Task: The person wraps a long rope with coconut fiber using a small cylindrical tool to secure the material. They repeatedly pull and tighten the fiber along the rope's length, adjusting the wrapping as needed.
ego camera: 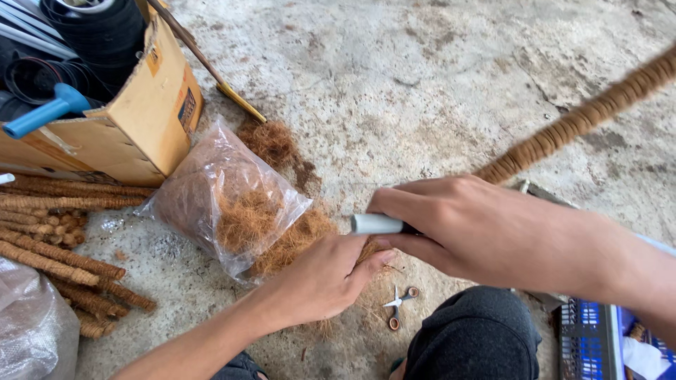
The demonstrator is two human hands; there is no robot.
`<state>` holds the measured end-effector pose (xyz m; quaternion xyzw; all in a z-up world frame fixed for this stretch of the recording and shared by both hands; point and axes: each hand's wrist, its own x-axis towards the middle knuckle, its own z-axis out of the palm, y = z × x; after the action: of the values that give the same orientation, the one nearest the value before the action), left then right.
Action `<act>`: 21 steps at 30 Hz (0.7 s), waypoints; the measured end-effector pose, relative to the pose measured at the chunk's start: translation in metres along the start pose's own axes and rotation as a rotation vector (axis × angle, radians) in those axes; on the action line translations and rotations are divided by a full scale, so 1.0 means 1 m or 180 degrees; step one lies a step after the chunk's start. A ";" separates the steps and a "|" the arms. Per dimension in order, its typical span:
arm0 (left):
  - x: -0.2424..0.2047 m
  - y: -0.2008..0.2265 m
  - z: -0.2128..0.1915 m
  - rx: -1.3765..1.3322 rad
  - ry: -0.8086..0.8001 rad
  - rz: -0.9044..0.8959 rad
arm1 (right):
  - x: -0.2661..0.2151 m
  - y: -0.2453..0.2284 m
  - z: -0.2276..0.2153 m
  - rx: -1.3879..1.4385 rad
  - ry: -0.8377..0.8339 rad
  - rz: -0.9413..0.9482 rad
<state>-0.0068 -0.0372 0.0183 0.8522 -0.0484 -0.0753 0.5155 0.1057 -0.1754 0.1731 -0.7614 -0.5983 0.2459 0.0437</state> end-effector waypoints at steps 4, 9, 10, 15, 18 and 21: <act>-0.002 0.000 0.006 0.0963 0.0023 0.0424 | 0.013 -0.002 -0.010 -0.0301 -0.0958 0.0617; -0.002 -0.007 0.014 0.1980 0.0011 0.1133 | 0.019 0.010 -0.009 -0.0008 -0.1461 0.0694; -0.003 -0.009 0.015 0.1987 0.0209 0.1409 | 0.020 0.014 -0.008 0.0065 -0.1553 0.0750; -0.005 -0.025 0.015 0.2192 0.0690 0.2342 | 0.002 0.025 -0.004 0.0833 -0.2162 0.1275; -0.001 -0.033 0.010 0.2488 0.0465 0.2664 | -0.020 0.030 0.001 0.1263 -0.2333 0.1319; 0.000 -0.032 0.019 0.1995 0.0603 0.3001 | -0.040 0.053 0.022 0.2172 -0.1419 -0.0307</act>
<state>-0.0100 -0.0388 -0.0190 0.8536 -0.3969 0.2574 0.2183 0.1363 -0.2328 0.1475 -0.6023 -0.5122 0.5869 0.1745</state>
